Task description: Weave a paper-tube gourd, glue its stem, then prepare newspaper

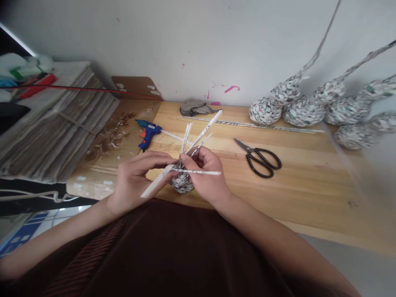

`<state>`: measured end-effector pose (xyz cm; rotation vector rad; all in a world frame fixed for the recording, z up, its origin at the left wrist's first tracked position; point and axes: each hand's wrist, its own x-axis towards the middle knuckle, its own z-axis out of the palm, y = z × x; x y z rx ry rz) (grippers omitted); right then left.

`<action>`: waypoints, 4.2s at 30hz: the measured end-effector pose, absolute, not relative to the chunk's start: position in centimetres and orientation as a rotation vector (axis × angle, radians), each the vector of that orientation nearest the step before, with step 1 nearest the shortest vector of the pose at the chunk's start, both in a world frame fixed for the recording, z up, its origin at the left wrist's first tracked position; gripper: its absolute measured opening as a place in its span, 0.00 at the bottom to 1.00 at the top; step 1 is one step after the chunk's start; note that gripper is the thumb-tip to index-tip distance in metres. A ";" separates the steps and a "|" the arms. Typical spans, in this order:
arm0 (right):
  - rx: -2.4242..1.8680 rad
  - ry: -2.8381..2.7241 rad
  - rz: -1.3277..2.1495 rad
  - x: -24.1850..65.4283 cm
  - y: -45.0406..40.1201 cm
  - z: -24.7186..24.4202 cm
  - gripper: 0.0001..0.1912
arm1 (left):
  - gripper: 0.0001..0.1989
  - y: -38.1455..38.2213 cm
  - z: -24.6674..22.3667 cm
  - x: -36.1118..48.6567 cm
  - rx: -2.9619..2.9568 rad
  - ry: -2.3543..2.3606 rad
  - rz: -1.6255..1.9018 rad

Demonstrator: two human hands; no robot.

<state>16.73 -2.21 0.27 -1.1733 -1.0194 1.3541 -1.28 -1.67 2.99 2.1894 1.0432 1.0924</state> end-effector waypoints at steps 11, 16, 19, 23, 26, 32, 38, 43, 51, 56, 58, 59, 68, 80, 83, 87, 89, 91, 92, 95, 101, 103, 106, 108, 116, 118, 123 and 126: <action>-1.157 -1.073 1.388 17.6 -3.9 -0.5 0.11 | 0.07 -1.0 1.5 -1.2 1.941 1.104 1.138; -1.180 -1.152 1.242 17.2 -4.1 -0.2 0.08 | 0.06 -1.0 1.4 -1.3 1.847 1.111 1.102; -1.168 -1.098 1.304 17.1 -4.1 -0.2 0.12 | 0.06 -1.1 1.4 -1.3 1.836 1.101 1.106; -1.177 -1.211 1.224 17.1 -4.2 -0.3 0.07 | 0.06 -1.2 1.5 -1.4 1.832 1.084 1.104; -1.149 -1.383 1.022 17.3 -4.4 0.0 0.04 | 0.06 -1.1 1.6 -1.5 1.851 1.067 1.084; -1.042 -1.673 0.467 17.6 -4.1 0.6 0.09 | 0.02 -1.0 2.1 -1.5 1.862 1.003 1.033; -1.039 -1.693 0.389 17.6 -3.5 0.0 0.03 | 0.03 -1.1 2.9 -1.2 1.856 1.006 0.964; -1.095 -1.969 0.457 18.7 -4.0 1.5 0.06 | 0.02 -1.5 3.0 -1.0 1.824 1.003 1.005; -1.450 -2.112 0.696 20.6 -4.2 4.3 0.11 | 0.05 -1.4 2.2 -1.0 1.831 0.999 1.104; -1.415 -1.993 1.046 21.1 -3.3 4.0 0.13 | 0.02 -1.3 2.0 -1.2 1.883 1.008 1.106; -1.326 -2.019 0.904 21.3 -3.3 3.3 0.09 | 0.01 -1.3 2.1 -1.3 1.884 1.017 1.089; -1.285 -2.036 0.784 21.4 -3.3 2.9 0.07 | 0.02 -1.3 2.2 -1.3 1.880 1.022 1.082; -0.902 -2.163 0.038 21.3 -4.3 -0.1 0.07 | 0.04 -1.1 2.4 -1.3 1.826 1.074 1.062; -1.088 -1.894 0.306 18.7 -5.3 2.6 0.06 | 0.03 -0.9 2.6 -1.2 1.991 1.021 1.069; -1.078 -1.839 0.384 17.7 -5.2 2.8 0.04 | 0.03 -1.0 2.3 -1.3 2.033 0.990 1.102; -1.082 -1.760 0.593 17.0 -5.0 3.0 0.03 | 0.03 -1.3 1.9 -1.3 2.051 1.000 1.127; -1.043 -1.796 0.565 17.2 -4.9 3.0 0.04 | 0.03 -1.4 1.9 -1.3 2.024 1.029 1.141; -1.040 -1.864 0.413 17.6 -4.7 2.7 0.08 | 0.03 -1.5 1.9 -1.2 1.973 1.055 1.143; -1.082 -1.906 0.334 17.8 -4.7 2.5 0.10 | 0.03 -1.5 1.9 -1.2 1.941 1.059 1.140; -1.257 -2.046 0.262 18.3 -4.4 2.1 0.05 | 0.04 -1.5 1.6 -1.3 1.857 1.043 1.121; -1.308 -2.073 0.363 18.9 -3.9 3.2 0.06 | 0.07 -1.5 0.2 -1.8 1.774 0.963 1.122; -1.316 -2.030 0.455 19.1 -4.1 3.8 0.06 | 0.06 -1.4 -0.2 -2.0 1.774 0.966 1.127; -1.341 -1.900 0.645 19.3 -5.1 4.3 0.08 | 0.06 -1.3 -0.6 -2.5 1.741 1.059 1.192; -1.358 -1.796 0.736 19.3 -5.8 4.2 0.09 | 0.05 -1.2 -0.7 -2.6 1.631 1.158 1.295; -1.277 -1.595 0.792 20.0 -4.8 2.4 0.07 | 0.05 -0.7 0.0 -2.6 1.702 0.987 1.219; -1.255 -1.609 0.821 20.2 -4.1 1.7 0.06 | 0.07 -0.3 0.1 -3.1 1.741 0.959 1.186; -1.211 -1.501 1.062 19.1 -3.3 0.7 0.06 | 0.06 0.4 0.9 -4.2 1.851 0.897 1.072; -1.157 -1.424 1.139 18.6 -2.9 0.7 0.08 | 0.07 0.5 1.4 -4.5 1.895 0.920 1.030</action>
